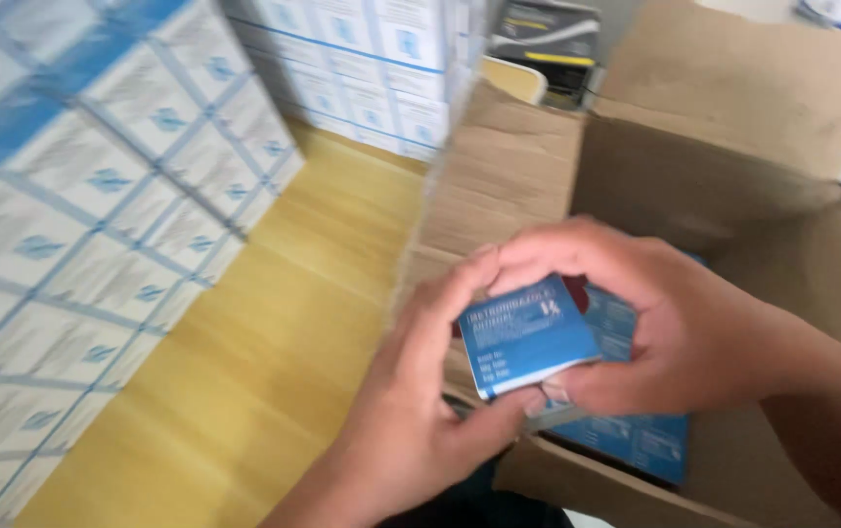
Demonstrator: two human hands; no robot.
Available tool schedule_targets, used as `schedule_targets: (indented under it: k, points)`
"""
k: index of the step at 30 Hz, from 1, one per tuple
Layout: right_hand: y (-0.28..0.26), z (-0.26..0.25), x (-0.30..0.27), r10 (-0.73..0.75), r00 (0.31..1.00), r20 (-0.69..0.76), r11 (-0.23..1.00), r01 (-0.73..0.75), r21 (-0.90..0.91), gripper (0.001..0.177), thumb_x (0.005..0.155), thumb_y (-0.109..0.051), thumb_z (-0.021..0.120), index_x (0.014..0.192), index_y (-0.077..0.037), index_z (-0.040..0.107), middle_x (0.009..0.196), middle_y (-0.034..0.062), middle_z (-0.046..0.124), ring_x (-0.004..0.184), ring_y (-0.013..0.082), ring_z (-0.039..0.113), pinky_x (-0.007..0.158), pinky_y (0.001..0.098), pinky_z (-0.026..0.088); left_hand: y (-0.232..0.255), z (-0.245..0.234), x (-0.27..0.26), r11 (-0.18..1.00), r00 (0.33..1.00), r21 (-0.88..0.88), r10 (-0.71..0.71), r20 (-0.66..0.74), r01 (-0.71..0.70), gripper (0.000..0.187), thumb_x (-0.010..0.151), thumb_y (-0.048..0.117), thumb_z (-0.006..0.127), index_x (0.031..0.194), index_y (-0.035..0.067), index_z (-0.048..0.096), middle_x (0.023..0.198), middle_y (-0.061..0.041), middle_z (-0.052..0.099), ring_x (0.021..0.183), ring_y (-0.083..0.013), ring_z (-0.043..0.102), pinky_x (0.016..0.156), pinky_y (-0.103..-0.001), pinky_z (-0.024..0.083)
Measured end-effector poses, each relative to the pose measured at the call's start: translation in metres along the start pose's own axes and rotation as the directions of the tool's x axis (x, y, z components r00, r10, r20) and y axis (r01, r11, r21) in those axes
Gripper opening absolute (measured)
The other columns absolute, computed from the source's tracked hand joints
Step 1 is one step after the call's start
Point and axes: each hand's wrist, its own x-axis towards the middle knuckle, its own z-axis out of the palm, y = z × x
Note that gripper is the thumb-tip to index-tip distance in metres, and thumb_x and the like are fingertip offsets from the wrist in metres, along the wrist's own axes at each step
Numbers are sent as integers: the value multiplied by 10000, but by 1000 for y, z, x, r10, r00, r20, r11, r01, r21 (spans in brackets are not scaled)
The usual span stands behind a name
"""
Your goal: Organizing and inspecting medicine boxes by taking them out of a carton and placing them on a shelf.
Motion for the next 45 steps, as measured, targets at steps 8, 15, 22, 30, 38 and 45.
schedule_targets:
  k: [8, 15, 22, 30, 38, 45]
  points:
    - [-17, 106, 119, -329, 942, 69, 865, 271, 422, 963, 872, -298, 854, 1608, -81, 273, 1469, 111, 542, 1345, 230, 607, 1168, 418, 538, 56, -120, -60, 945, 930, 327, 110, -351, 11, 635, 847, 60, 813, 1421, 65, 542, 1346, -138, 582, 1259, -253, 620, 1056, -332, 519]
    - [-54, 223, 202, -307, 912, 270, 924, 219, 313, 854, 761, -266, 909, 1480, -71, 492, 1310, 70, 649, 1175, 181, 639, 1006, 377, 533, 71, -214, -147, 729, 887, 554, -159, -433, 402, 411, 808, 175, 783, 1189, 70, 674, 1138, -82, 671, 1022, -247, 698, 851, -331, 546]
    - [-28, 310, 217, -309, 914, 264, 919, 215, 330, 904, 742, -280, 906, 1506, -59, 475, 1375, 80, 648, 1218, 184, 645, 1028, 378, 528, 42, -249, -199, 600, 858, 619, -282, -429, 507, 422, 797, 184, 735, 1199, 75, 674, 1203, -99, 664, 1051, -327, 664, 873, -404, 527]
    - [8, 318, 200, -266, 922, 281, 899, 132, 418, 944, 857, -207, 815, 1606, -37, 266, 1518, 131, 516, 1408, 229, 474, 1152, 377, 359, 30, -236, -191, 553, 885, 692, -317, -340, 464, 353, 834, 223, 708, 1144, 59, 665, 1192, -94, 675, 1067, -321, 657, 872, -430, 530]
    - [10, 322, 188, -269, 926, 265, 918, 163, 360, 987, 818, -278, 836, 1604, -33, 292, 1416, 127, 589, 1265, 221, 573, 1088, 369, 452, 42, -227, -196, 514, 884, 720, -286, -369, 466, 328, 839, 251, 716, 1093, 48, 667, 1127, -98, 680, 1017, -327, 656, 807, -438, 530]
    - [5, 326, 174, -519, 832, 199, 846, 467, 257, 947, 910, -339, 792, 1619, 0, 264, 1552, 230, 462, 1388, 336, 534, 1113, 411, 464, 77, -222, -207, 429, 822, 722, -448, -353, 543, 306, 846, 330, 723, 1041, 97, 690, 1059, -47, 726, 968, -308, 687, 789, -428, 537]
